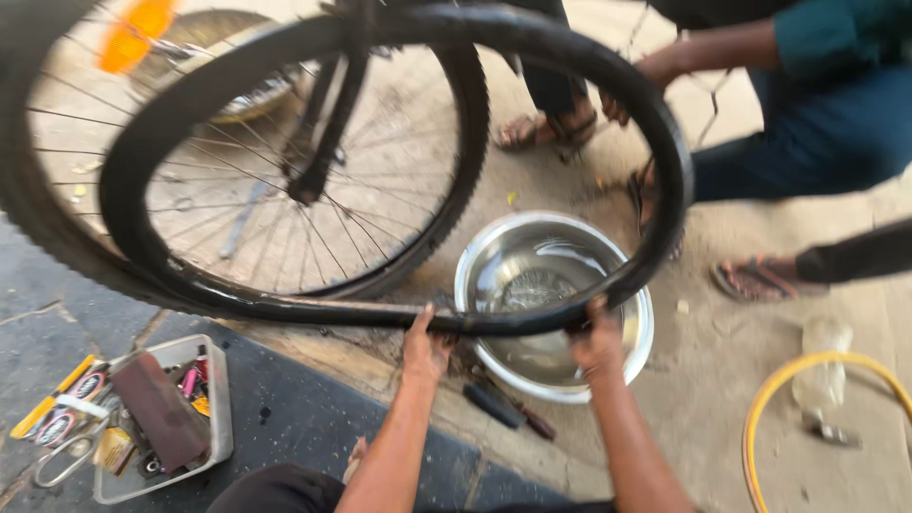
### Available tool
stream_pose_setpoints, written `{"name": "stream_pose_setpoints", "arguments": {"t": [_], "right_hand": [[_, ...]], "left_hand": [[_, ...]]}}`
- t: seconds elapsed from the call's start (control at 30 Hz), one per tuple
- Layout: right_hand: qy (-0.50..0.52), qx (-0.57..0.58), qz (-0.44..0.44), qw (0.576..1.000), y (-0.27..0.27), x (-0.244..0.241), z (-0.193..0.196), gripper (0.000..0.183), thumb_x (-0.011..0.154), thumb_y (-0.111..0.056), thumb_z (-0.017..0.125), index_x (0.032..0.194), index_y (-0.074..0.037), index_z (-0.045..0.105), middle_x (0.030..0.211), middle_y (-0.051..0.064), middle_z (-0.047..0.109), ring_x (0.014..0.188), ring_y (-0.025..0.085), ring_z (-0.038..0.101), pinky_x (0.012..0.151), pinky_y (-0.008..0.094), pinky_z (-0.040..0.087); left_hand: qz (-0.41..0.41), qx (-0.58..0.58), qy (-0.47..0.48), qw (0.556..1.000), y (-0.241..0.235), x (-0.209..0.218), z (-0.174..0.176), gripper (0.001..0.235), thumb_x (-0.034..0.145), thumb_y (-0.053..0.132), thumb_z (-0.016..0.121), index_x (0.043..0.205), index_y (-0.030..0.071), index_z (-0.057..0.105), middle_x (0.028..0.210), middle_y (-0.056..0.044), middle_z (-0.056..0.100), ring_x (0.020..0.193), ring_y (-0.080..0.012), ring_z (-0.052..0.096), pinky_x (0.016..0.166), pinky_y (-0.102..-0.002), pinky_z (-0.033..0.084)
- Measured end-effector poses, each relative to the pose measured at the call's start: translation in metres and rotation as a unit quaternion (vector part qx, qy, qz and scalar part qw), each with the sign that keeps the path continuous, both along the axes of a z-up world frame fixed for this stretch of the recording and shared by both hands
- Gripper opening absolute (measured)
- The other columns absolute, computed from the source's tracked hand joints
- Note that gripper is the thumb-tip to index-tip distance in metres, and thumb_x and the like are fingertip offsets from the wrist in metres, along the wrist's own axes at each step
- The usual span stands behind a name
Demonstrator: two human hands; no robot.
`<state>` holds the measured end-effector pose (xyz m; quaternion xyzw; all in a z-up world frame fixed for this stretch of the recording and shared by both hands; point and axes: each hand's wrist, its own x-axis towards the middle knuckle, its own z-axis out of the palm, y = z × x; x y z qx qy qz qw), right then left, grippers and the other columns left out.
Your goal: The person submerges a bicycle inner tube in a metal bowl of water to locate a puncture by observing air bubbles. After identifying the leak, they remove the tube, dry it, and proceed to fit the inner tube back into the tire casing on the bicycle wheel.
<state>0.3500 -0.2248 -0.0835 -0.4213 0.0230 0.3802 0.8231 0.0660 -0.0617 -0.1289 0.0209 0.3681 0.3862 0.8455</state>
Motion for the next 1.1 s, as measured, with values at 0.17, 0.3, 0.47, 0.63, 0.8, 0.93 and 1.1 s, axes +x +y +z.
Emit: {"name": "stream_pose_setpoints", "arguments": {"t": [0.17,0.3,0.47,0.63,0.8,0.93,1.1], "right_hand": [[-0.042,-0.083,0.024,0.995,0.038,-0.023,0.009,0.029,0.090,-0.029,0.071,0.114,-0.016,0.061,0.103,0.004,0.068,0.101,0.026,0.065,0.086,0.051,0.054],[-0.166,-0.094,-0.025,0.981,0.067,0.021,0.068,0.038,0.097,-0.033,0.071,0.127,-0.013,0.059,0.114,0.004,0.064,0.104,0.022,0.060,0.088,0.042,0.050],[-0.737,-0.287,-0.019,0.612,0.151,0.035,0.208,0.060,0.097,-0.018,0.081,0.141,0.009,0.050,0.131,0.030,0.057,0.120,0.037,0.057,0.099,0.048,0.046],[-0.858,-0.242,0.059,0.449,0.254,-0.038,0.328,0.075,0.088,-0.020,0.082,0.151,0.000,0.046,0.146,0.031,0.050,0.137,0.045,0.045,0.113,0.057,0.036],[-0.907,-0.232,0.029,0.351,0.321,-0.071,0.361,0.074,0.088,-0.027,0.085,0.145,0.000,0.046,0.130,0.032,0.058,0.122,0.047,0.052,0.105,0.062,0.040],[-0.889,-0.307,0.066,0.334,0.320,-0.054,0.350,0.054,0.091,-0.029,0.084,0.124,0.003,0.057,0.109,0.028,0.065,0.104,0.044,0.063,0.091,0.056,0.049],[-0.842,-0.449,0.075,0.291,0.257,-0.002,0.359,0.022,0.098,-0.012,0.074,0.104,0.008,0.068,0.091,0.024,0.069,0.083,0.038,0.071,0.069,0.048,0.059]], "left_hand": [[0.234,-0.098,0.037,0.967,0.025,-0.018,0.038,0.038,0.079,0.011,0.077,0.113,0.008,0.060,0.102,-0.008,0.064,0.091,-0.0288,0.064,0.079,-0.055,0.057],[0.349,-0.085,0.112,0.927,0.046,-0.053,0.094,0.053,0.079,0.003,0.072,0.127,-0.001,0.050,0.121,-0.017,0.061,0.104,-0.0330,0.067,0.092,-0.054,0.062],[0.389,-0.098,0.154,0.903,0.067,-0.085,0.146,0.070,0.075,0.002,0.069,0.139,0.002,0.039,0.133,-0.019,0.054,0.115,-0.0351,0.061,0.097,-0.054,0.056],[0.381,-0.097,0.136,0.909,0.060,-0.084,0.159,0.066,0.074,0.001,0.067,0.135,-0.001,0.042,0.131,-0.021,0.053,0.115,-0.0348,0.060,0.100,-0.056,0.055],[0.385,-0.105,0.117,0.909,0.069,-0.088,0.154,0.063,0.075,0.003,0.065,0.133,-0.004,0.042,0.129,-0.021,0.054,0.114,-0.0355,0.061,0.101,-0.059,0.055],[0.389,-0.091,0.099,0.911,0.070,-0.094,0.142,0.059,0.077,0.005,0.063,0.132,-0.005,0.044,0.127,-0.022,0.055,0.112,-0.0351,0.062,0.100,-0.059,0.055],[0.373,-0.045,0.109,0.920,0.073,-0.094,0.146,0.060,0.081,-0.001,0.065,0.136,-0.004,0.041,0.126,-0.021,0.056,0.112,-0.0331,0.063,0.101,-0.054,0.054]]}}
